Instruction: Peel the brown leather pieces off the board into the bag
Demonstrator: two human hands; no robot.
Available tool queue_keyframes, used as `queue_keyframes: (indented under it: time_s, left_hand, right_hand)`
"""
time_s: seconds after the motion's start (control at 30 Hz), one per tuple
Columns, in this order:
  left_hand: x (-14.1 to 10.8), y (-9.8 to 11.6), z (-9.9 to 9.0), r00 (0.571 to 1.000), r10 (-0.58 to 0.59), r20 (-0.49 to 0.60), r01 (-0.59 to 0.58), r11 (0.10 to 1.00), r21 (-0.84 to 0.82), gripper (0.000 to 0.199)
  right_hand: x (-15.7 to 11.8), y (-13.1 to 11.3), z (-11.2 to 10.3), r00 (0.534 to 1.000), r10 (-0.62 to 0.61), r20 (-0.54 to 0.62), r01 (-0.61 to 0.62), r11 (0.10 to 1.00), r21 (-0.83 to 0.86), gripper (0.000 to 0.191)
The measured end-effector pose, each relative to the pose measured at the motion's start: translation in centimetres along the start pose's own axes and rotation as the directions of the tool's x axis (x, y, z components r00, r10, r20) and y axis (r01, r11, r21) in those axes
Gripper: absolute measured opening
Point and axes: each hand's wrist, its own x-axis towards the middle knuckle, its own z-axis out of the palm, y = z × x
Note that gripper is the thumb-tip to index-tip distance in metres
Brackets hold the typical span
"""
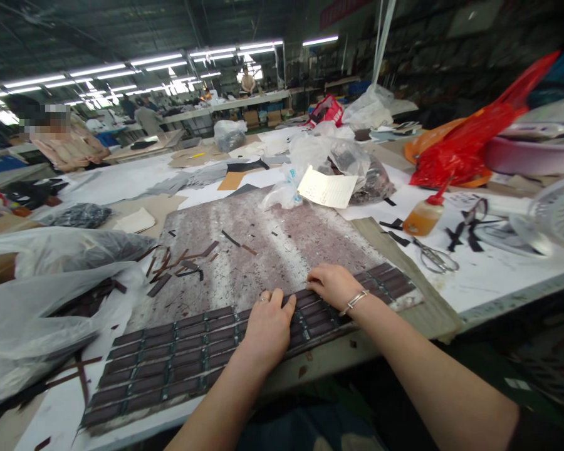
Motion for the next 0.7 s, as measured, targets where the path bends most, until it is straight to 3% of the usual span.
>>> queue_keyframes:
  time_s: [0.1, 0.23, 0.37, 0.47, 0.53, 0.6, 0.67, 0.7]
  left_hand:
    - [0.0, 0.2, -0.1, 1.000, -0.013, -0.015, 0.013, 1.000, 0.002, 0.045]
    - [-0.1, 0.5, -0.3, 0.997, -0.034, -0.062, 0.033, 0.999, -0.013, 0.042]
    - [-0.3, 0.8, -0.2, 0.994, -0.040, -0.098, 0.036, 0.998, -0.042, 0.039]
    - [-0.2, -0.3, -0.2, 0.994, -0.005, -0.105, -0.005, 0.996, -0.092, 0.037]
    - [-0.1, -2.4, -0.7, 0.993, -0.005, -0.115, -0.015, 0.984, -0.178, 0.036]
    - [-0.2, -6.0, -1.4, 0.977, -0.122, -0.174, 0.073, 0.961, -0.265, 0.037]
    - [-0.6, -10.6, -2.2, 0.899, -0.356, -0.257, 0.281, 0.916, -0.286, 0.035]
    - [-1.0, -13.1, -2.5, 0.831, -0.485, -0.272, 0.421, 0.868, -0.263, 0.034]
  right_hand:
    - [-1.0, -1.2, -0.9, 0.998, -0.064, -0.014, 0.062, 0.991, -0.118, 0.019]
    - [-2.3, -3.3, -1.4, 0.982, -0.126, 0.137, 0.150, 0.971, -0.184, 0.021]
    - [-2.4, -4.9, -0.9, 0.973, -0.062, 0.220, 0.121, 0.957, -0.262, 0.025]
    - [-2.2, -5.9, -0.4, 0.968, -0.004, 0.250, 0.084, 0.947, -0.310, 0.029]
    - [-2.2, -6.3, -0.1, 0.969, 0.006, 0.246, 0.074, 0.946, -0.315, 0.032]
    - [-2.3, -6.5, 0.0, 0.973, 0.002, 0.230, 0.071, 0.949, -0.306, 0.033]
    - [-2.4, -6.4, 0.2, 0.978, -0.003, 0.210, 0.067, 0.954, -0.294, 0.033]
    - [-2.5, -6.3, 0.3, 0.979, -0.003, 0.205, 0.063, 0.956, -0.287, 0.032]
